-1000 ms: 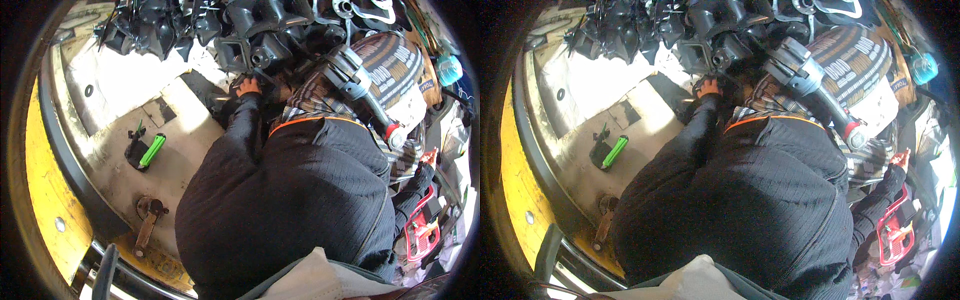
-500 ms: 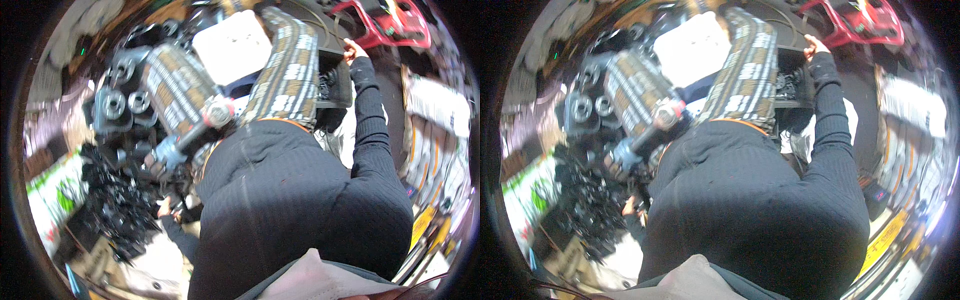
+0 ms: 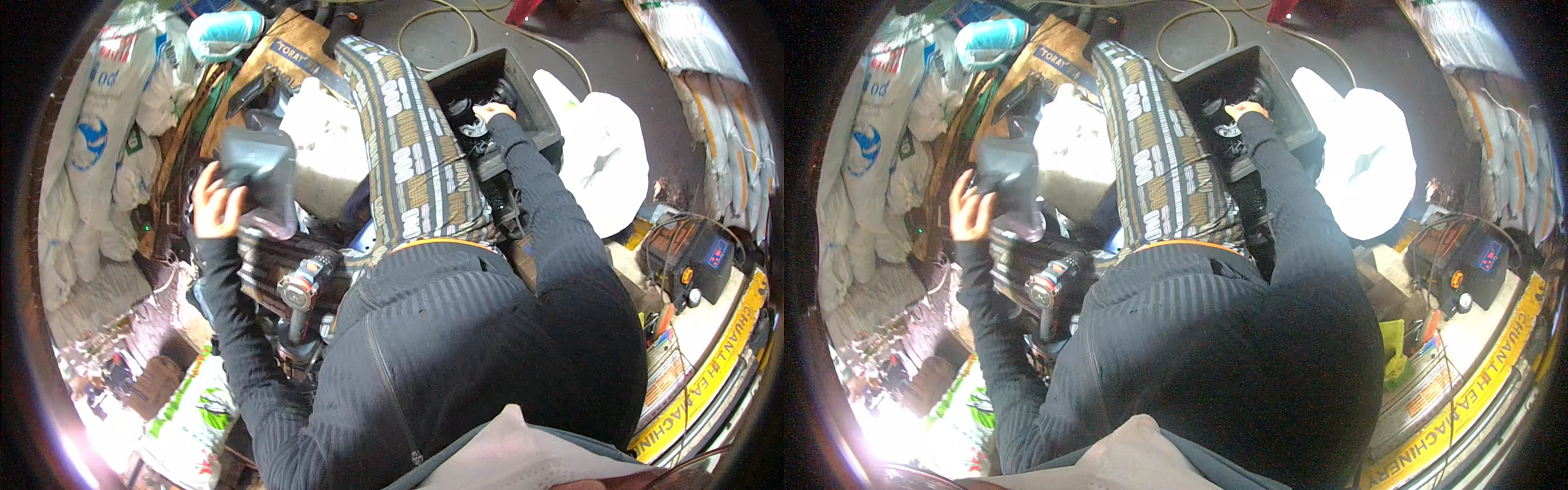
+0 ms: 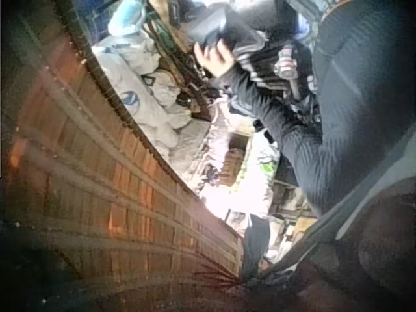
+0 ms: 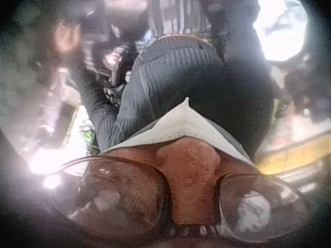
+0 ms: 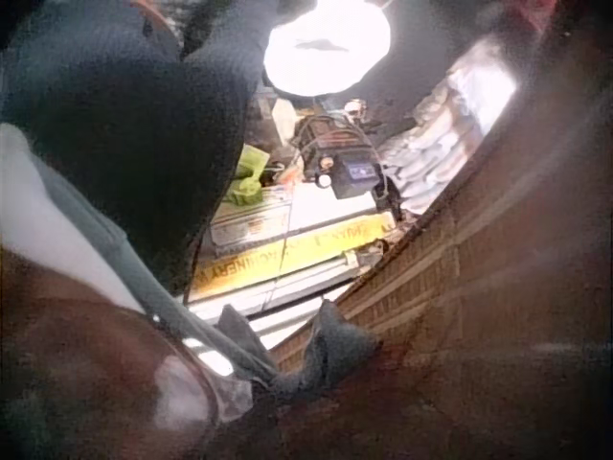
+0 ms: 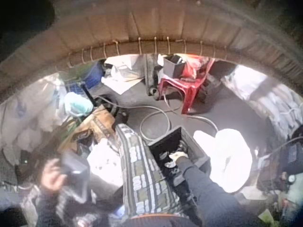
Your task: The person uses a cordless drill to fasten screws into black plastic parts on a cluttered workbench. They repeatedly pick up parts, align them, and drive screws before placing the parts back down.
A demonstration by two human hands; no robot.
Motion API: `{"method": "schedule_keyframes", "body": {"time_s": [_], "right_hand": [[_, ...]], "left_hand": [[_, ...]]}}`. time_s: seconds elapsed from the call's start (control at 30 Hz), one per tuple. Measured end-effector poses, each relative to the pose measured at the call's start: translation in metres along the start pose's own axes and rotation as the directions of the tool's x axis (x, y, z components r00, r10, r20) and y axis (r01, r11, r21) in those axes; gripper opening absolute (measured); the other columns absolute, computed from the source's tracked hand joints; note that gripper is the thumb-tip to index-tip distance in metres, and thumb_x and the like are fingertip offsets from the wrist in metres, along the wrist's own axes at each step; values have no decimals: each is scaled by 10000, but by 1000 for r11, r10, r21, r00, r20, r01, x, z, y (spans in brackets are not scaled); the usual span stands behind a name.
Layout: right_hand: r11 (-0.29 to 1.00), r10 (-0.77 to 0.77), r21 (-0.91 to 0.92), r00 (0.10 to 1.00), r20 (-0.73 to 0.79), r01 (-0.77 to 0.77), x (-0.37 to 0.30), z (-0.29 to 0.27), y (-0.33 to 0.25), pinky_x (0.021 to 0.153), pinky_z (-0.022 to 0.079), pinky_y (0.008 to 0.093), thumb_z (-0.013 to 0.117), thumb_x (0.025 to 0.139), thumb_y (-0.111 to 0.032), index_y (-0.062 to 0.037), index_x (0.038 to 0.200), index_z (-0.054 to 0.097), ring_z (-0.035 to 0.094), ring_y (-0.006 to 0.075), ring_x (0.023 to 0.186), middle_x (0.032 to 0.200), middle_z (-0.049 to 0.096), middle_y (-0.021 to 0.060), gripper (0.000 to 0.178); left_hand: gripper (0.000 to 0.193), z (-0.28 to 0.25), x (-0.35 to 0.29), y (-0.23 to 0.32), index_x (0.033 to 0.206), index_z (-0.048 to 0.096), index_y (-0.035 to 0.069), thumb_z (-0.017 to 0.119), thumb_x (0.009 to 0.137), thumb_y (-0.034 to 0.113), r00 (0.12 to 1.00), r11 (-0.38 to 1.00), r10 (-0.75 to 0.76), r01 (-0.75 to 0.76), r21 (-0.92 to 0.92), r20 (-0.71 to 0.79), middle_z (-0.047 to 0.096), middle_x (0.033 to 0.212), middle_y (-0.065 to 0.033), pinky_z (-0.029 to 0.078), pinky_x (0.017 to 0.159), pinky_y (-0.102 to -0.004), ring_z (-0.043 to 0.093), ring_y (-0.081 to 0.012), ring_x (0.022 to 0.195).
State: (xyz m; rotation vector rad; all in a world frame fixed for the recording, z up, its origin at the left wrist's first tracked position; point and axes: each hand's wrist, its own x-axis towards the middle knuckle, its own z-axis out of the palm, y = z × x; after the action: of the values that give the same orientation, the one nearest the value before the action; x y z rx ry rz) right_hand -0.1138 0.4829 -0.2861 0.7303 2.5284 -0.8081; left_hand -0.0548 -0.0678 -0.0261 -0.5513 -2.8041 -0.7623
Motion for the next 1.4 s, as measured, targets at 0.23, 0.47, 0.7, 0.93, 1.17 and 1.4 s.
{"method": "schedule_keyframes", "body": {"time_s": [0.23, 0.47, 0.7, 0.93, 1.17, 1.4], "right_hand": [[967, 166, -192, 986, -13, -165, 16, 12, -45, 883, 462, 392, 635, 712, -581, -85, 1042, 659, 587, 293, 1041, 1087, 630, 144, 597], [988, 139, -45, 977, -159, -148, 11, 5, -50, 871, 468, 404, 711, 657, -515, -93, 1037, 632, 596, 308, 998, 1078, 611, 181, 574], [710, -320, -520, 875, 363, 475, 15, 12, -77, 831, 495, 441, 624, 776, -229, -184, 1042, 655, 583, 302, 1027, 1120, 568, 102, 271], [673, -332, -601, 902, 276, 432, 51, -1, -46, 808, 498, 419, 575, 793, -329, -169, 1003, 671, 604, 294, 957, 1069, 595, 115, 281], [443, -857, -14, 419, -299, 897, -57, -98, -151, 661, 480, 401, 580, 782, -392, -154, 763, 679, 585, 279, 746, 704, 600, 87, 259], [138, -985, 53, 143, -98, 989, -202, 92, -274, 710, 510, 405, 561, 761, -290, -153, 913, 629, 566, 188, 925, 986, 598, 11, 215]], "left_hand": [[208, 119, -11, -19, 708, 552, 9, 703, 742, 148, 967, 995, 22, -46, 90, 254, 458, 1299, -173, 464, 852, -374, 532, -308, 1057], [193, 142, -15, -14, 828, 605, 45, 715, 734, 173, 973, 992, -11, -18, 122, 230, 477, 1275, -147, 488, 797, -374, 573, -312, 971], [286, 136, -22, -2, 992, 604, 69, 715, 736, 133, 991, 991, -23, 4, 136, 135, 467, 1255, -164, 478, 821, -381, 552, -314, 993], [333, 121, -12, 4, 1067, 599, 79, 696, 749, 105, 998, 993, 13, -21, 120, 68, 474, 1242, -163, 474, 844, -368, 556, -311, 992], [290, 73, 7, 38, 1172, 554, 28, 561, 894, 109, 866, 726, -462, 493, -479, 191, 652, 971, -89, 476, 629, -200, 592, -86, 755], [504, 80, 12, 4, 1262, 474, 37, 667, 800, 96, 587, 373, -622, 805, -462, 519, 570, 1154, -99, 550, 612, -311, 607, -171, 877]]}}
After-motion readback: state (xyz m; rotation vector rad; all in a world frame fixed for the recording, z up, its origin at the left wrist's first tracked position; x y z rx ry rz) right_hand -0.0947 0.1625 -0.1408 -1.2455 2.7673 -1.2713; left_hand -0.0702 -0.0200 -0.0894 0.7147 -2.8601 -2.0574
